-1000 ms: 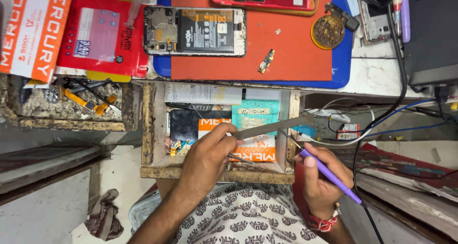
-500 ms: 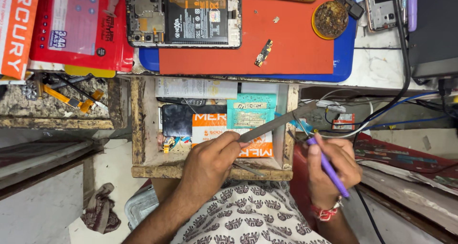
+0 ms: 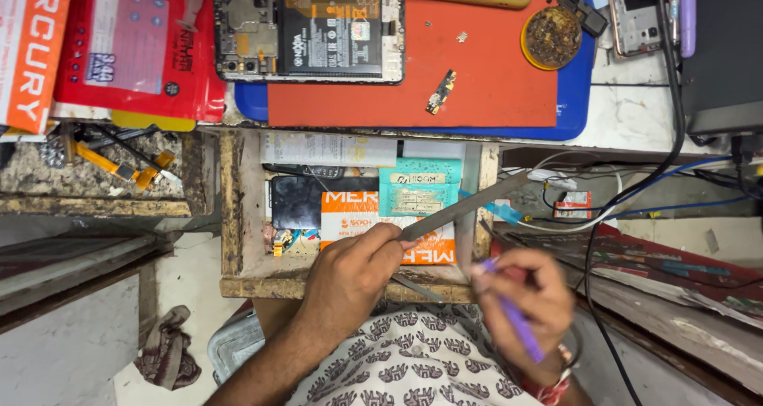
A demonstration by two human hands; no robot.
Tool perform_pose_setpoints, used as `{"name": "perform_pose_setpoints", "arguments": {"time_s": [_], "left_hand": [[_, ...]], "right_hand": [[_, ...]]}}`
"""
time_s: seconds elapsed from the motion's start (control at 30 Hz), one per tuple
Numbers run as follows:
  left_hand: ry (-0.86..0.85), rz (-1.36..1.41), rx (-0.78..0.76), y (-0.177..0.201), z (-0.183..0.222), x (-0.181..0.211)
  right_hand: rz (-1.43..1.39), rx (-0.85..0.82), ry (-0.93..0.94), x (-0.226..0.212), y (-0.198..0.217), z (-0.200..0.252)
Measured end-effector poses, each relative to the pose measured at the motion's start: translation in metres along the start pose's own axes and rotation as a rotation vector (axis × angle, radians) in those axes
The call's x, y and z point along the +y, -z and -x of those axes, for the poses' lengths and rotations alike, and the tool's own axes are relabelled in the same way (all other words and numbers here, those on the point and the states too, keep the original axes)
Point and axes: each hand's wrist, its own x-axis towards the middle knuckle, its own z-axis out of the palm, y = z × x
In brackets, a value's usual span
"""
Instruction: The person holds a small circuit board component and applies a soldering iron to a specific point while holding it in place with tweezers.
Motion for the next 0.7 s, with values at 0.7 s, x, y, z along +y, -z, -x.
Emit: {"name": "perform_pose_setpoints", "arguments": {"time_s": [0.7], "left_hand": [[-0.033,-0.04,-0.033,0.0,0.003,0.0]], "right_hand": [[0.053,0.083,0.019,-0.003,-0.011,0.0]]}}
